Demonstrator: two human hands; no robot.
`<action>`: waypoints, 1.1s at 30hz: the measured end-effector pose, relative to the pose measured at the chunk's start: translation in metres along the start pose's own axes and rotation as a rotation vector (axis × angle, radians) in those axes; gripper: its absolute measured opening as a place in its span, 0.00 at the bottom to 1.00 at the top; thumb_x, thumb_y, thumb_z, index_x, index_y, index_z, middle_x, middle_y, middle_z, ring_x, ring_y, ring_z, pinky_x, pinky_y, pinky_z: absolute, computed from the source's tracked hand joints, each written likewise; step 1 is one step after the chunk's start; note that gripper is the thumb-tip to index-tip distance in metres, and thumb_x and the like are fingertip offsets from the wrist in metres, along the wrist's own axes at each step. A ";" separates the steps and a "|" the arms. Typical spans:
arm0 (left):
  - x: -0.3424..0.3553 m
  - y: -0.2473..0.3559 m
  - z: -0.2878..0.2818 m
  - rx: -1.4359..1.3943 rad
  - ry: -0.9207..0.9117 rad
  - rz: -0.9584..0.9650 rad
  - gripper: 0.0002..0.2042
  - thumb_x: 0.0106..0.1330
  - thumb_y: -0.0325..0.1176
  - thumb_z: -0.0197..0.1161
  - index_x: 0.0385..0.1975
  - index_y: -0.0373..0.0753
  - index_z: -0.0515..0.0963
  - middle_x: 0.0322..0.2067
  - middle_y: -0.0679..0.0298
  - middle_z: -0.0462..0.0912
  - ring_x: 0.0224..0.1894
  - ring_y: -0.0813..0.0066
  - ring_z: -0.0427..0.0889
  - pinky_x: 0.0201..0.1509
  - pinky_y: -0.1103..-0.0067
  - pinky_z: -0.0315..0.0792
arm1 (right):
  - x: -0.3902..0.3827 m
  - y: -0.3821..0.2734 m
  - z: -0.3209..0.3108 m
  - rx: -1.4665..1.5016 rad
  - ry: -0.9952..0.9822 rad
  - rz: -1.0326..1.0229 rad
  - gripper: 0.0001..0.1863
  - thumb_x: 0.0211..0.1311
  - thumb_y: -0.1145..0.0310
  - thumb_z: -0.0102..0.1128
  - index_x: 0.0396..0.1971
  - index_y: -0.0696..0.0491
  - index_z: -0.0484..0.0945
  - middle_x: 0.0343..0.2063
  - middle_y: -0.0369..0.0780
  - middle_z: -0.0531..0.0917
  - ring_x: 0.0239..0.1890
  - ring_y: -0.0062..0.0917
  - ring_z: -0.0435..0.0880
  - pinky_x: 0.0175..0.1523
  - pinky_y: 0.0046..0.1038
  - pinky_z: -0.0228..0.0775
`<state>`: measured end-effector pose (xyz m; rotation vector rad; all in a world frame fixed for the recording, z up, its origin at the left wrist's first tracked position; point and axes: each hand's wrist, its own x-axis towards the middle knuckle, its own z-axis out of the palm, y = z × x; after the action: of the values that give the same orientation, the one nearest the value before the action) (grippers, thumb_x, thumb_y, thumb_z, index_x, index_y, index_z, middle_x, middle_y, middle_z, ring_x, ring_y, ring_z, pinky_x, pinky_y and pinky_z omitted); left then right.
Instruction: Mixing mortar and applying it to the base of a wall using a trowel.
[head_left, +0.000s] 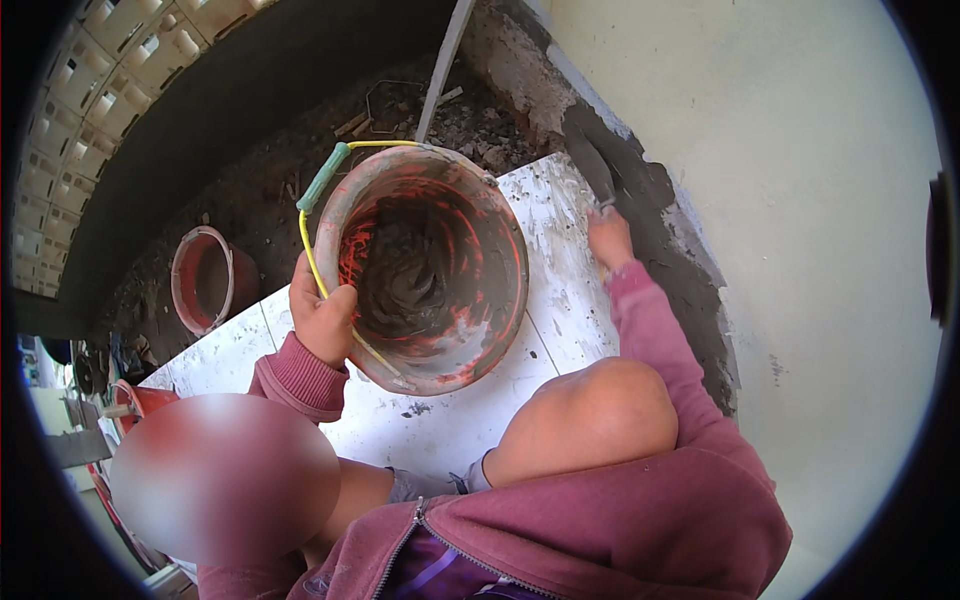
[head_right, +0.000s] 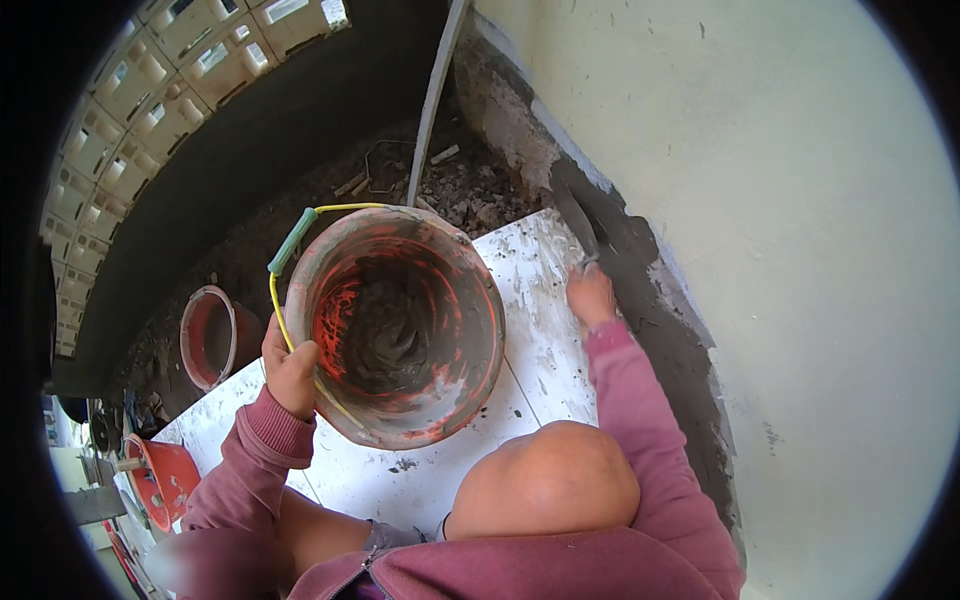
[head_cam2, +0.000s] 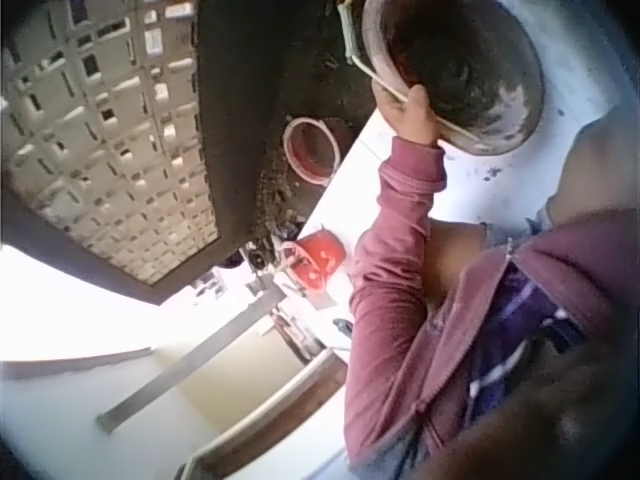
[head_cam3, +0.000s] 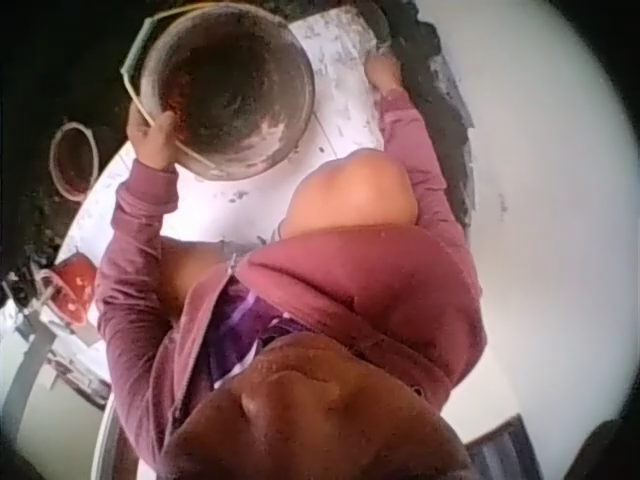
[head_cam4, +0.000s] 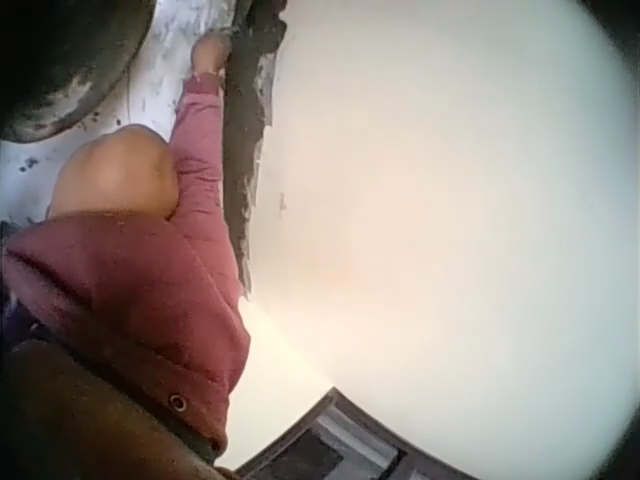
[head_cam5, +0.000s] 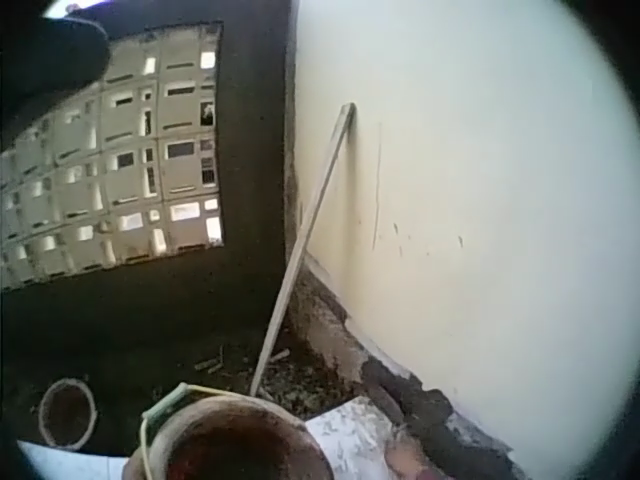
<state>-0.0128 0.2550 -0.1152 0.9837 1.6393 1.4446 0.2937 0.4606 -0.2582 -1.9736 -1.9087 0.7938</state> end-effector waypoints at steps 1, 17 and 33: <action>-0.001 -0.001 0.000 0.003 0.006 0.004 0.27 0.44 0.20 0.43 0.51 0.32 0.62 0.44 0.61 0.71 0.45 0.72 0.71 0.52 0.80 0.62 | -0.011 -0.002 0.001 -0.037 0.005 0.003 0.21 0.56 0.57 0.44 0.34 0.63 0.71 0.35 0.57 0.75 0.41 0.49 0.73 0.46 0.41 0.64; 0.003 0.005 0.005 -0.075 0.004 0.010 0.26 0.45 0.17 0.42 0.50 0.34 0.63 0.38 0.65 0.72 0.35 0.81 0.71 0.39 0.87 0.65 | 0.006 -0.016 -0.034 0.052 0.075 -0.122 0.21 0.57 0.57 0.45 0.33 0.64 0.72 0.36 0.58 0.74 0.42 0.48 0.73 0.45 0.41 0.65; 0.003 0.000 -0.001 -0.032 -0.009 0.042 0.27 0.46 0.20 0.44 0.53 0.33 0.61 0.46 0.61 0.70 0.48 0.73 0.69 0.54 0.80 0.60 | -0.066 -0.070 -0.092 0.424 -0.136 -0.148 0.13 0.57 0.60 0.50 0.30 0.56 0.69 0.26 0.52 0.76 0.33 0.46 0.75 0.38 0.40 0.66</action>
<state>-0.0148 0.2571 -0.1149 1.0111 1.5926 1.4880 0.2891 0.4171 -0.1327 -1.5412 -1.7498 1.1987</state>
